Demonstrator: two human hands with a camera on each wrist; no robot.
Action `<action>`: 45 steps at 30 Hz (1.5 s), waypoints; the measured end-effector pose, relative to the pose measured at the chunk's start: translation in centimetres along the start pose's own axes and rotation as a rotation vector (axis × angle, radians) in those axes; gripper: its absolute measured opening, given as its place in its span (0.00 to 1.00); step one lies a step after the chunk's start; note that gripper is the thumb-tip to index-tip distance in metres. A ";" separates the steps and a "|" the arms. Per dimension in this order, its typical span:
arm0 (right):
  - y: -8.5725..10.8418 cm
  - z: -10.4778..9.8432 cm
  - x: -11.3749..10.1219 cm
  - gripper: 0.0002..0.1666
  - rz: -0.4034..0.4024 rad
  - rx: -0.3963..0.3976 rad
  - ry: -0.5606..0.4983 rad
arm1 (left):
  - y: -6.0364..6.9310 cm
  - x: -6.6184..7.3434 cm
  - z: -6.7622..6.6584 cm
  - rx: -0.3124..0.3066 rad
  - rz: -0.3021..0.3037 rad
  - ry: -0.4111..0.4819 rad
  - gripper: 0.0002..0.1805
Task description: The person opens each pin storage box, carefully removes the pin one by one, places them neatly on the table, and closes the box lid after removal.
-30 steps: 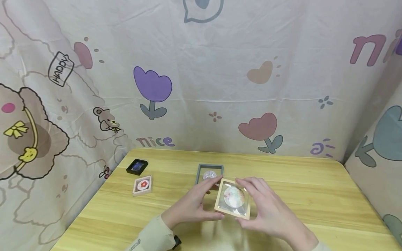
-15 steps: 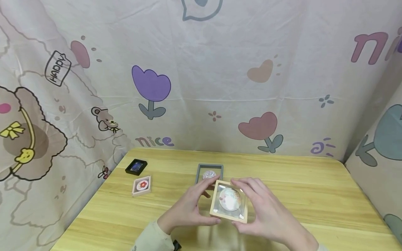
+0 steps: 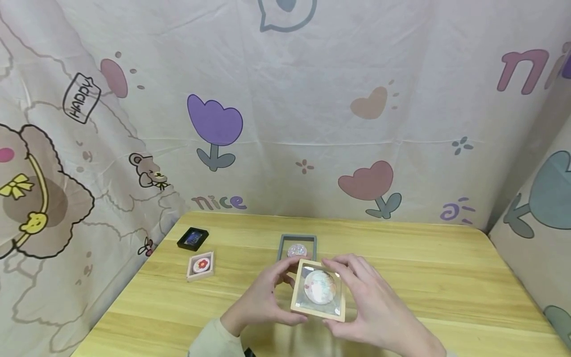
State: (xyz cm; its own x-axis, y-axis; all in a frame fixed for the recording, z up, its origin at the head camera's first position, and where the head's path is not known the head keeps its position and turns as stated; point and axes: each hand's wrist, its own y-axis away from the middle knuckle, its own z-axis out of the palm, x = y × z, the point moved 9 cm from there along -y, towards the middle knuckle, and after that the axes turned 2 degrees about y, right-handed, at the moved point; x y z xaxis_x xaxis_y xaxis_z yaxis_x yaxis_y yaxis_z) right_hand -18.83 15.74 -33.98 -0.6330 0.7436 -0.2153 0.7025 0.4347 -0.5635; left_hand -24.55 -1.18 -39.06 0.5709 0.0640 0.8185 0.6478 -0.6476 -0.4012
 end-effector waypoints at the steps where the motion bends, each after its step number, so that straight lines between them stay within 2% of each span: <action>1: 0.0 0.0 0.0 0.66 0.008 -0.001 -0.002 | 0.0 0.0 -0.1 0.007 0.011 0.005 0.54; 8: -0.2 0.4 0.4 0.64 0.067 -0.012 0.004 | 0.1 0.5 -0.5 0.038 0.081 -0.028 0.54; 19: -0.4 0.8 0.5 0.63 0.104 -0.024 -0.024 | 0.0 1.0 -0.5 0.051 0.083 0.011 0.54; 38: -0.7 0.8 0.5 0.61 0.095 0.020 -0.015 | 0.0 0.9 -0.4 0.064 0.099 0.013 0.54; 45: -0.8 0.6 0.5 0.61 0.104 0.028 -0.018 | -0.2 1.0 -0.3 0.044 0.119 0.007 0.55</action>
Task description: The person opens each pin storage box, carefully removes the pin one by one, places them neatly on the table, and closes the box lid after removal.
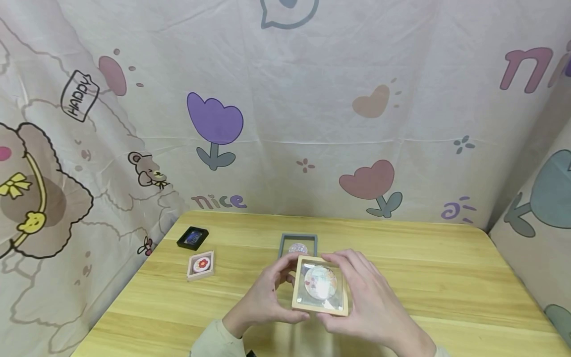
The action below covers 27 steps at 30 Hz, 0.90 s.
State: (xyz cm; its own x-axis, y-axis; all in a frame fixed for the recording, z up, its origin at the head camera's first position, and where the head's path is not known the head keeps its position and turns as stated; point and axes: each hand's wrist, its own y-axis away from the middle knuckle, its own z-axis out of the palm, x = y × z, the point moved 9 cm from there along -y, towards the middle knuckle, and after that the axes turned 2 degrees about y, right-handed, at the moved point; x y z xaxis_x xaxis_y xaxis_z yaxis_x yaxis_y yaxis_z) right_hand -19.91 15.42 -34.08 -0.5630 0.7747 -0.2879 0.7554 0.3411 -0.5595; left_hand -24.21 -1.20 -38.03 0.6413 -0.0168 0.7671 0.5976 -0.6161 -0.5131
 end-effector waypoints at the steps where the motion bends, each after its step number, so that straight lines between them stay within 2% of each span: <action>1: 0.0 0.0 0.0 0.61 0.001 0.000 -0.002 | 0.0 0.0 0.0 -0.003 0.002 -0.001 0.56; 8: 0.0 -0.1 -0.3 0.60 -0.024 0.023 -0.014 | 0.0 -0.1 0.3 -0.022 -0.026 -0.007 0.59; 20: -0.3 0.2 -0.5 0.61 -0.035 0.009 -0.005 | 0.2 0.0 0.0 0.027 -0.026 -0.045 0.56; 27: -0.1 0.2 -0.7 0.58 -0.060 0.026 0.026 | 0.4 -0.3 0.2 0.016 -0.032 -0.030 0.56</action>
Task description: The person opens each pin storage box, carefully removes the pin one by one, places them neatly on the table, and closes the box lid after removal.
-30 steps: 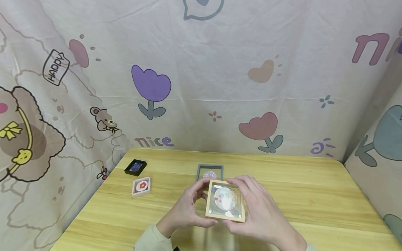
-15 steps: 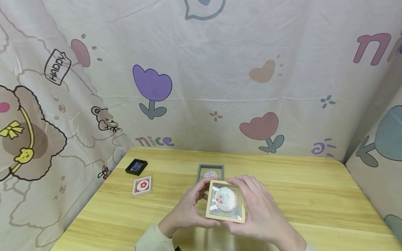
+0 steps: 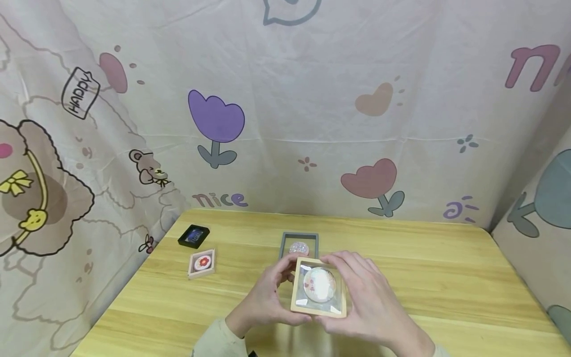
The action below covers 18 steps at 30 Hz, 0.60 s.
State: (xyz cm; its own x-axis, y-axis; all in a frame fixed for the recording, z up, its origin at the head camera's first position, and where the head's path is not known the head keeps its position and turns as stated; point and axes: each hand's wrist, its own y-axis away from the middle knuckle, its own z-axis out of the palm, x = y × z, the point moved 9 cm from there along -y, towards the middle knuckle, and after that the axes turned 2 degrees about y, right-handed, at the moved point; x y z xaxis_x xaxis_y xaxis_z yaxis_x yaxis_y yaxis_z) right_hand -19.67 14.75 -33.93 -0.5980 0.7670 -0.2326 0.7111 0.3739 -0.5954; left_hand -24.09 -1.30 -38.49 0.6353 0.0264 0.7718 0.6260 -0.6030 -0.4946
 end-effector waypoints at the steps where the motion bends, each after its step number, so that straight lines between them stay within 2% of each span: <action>1: 0.0 0.0 0.0 0.58 -0.001 -0.001 0.003 | 0.0 0.0 0.0 -0.002 0.001 0.004 0.55; 10: -0.4 0.2 -0.4 0.56 0.007 -0.050 0.056 | 0.1 -0.2 0.0 -0.012 0.003 0.025 0.55; 18: -0.6 0.1 -1.0 0.53 -0.027 -0.075 0.130 | 0.3 -1.1 0.0 -0.006 -0.079 0.111 0.53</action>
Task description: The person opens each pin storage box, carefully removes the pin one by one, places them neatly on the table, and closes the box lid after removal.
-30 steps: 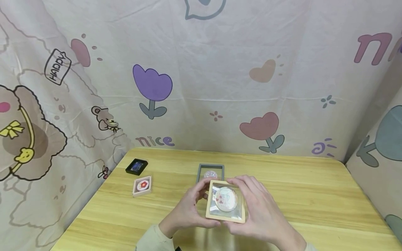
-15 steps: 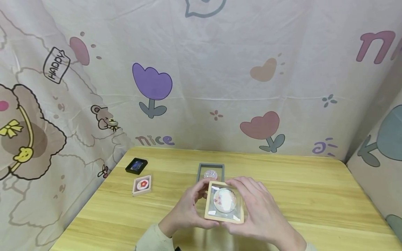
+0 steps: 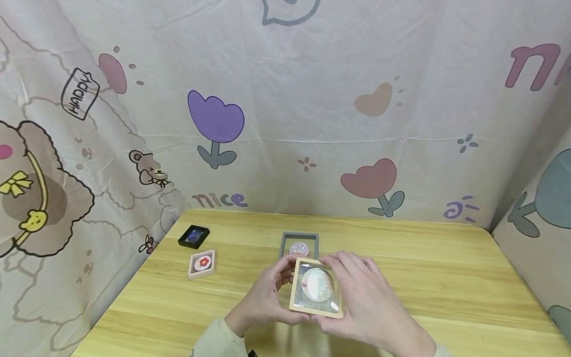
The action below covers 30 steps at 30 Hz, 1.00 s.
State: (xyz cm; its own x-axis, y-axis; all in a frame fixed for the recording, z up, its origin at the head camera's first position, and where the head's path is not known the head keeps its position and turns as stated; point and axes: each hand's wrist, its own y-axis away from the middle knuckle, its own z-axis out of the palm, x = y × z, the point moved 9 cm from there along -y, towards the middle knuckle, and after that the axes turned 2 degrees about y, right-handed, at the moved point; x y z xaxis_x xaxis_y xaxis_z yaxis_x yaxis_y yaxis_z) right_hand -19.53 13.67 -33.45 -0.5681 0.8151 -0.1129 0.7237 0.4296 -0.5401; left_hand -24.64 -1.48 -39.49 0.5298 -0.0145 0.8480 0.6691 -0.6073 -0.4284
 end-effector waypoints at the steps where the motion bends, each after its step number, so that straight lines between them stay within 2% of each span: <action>1: 0.0 0.0 0.0 0.53 -0.005 0.001 0.005 | 0.0 0.0 0.0 -0.003 -0.001 0.005 0.53; 6: 0.1 -0.1 -0.1 0.53 -0.031 0.017 0.018 | 0.0 0.0 0.2 -0.014 0.029 -0.008 0.52; 12: 0.0 -0.2 -0.2 0.55 -0.053 0.032 0.047 | 0.0 -0.3 0.3 -0.007 -0.006 0.009 0.52; 18: -0.1 -0.3 -0.1 0.56 -0.054 0.053 0.031 | 0.0 -0.1 0.4 -0.005 -0.006 0.007 0.53; 24: -0.2 -0.5 -0.1 0.55 -0.081 0.095 0.015 | 0.0 -0.4 0.4 -0.002 -0.058 0.044 0.53; 30: -0.3 -0.3 0.0 0.55 -0.094 0.086 0.025 | 0.0 0.0 0.4 -0.008 0.018 0.007 0.52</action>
State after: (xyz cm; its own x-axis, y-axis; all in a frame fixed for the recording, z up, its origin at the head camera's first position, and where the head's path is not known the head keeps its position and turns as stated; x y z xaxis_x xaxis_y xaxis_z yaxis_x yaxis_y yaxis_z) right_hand -19.61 13.63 -33.02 -0.6211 0.7828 -0.0385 0.6309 0.4702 -0.6172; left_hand -24.44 -1.18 -39.58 0.5379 -0.0308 0.8425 0.6552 -0.6136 -0.4407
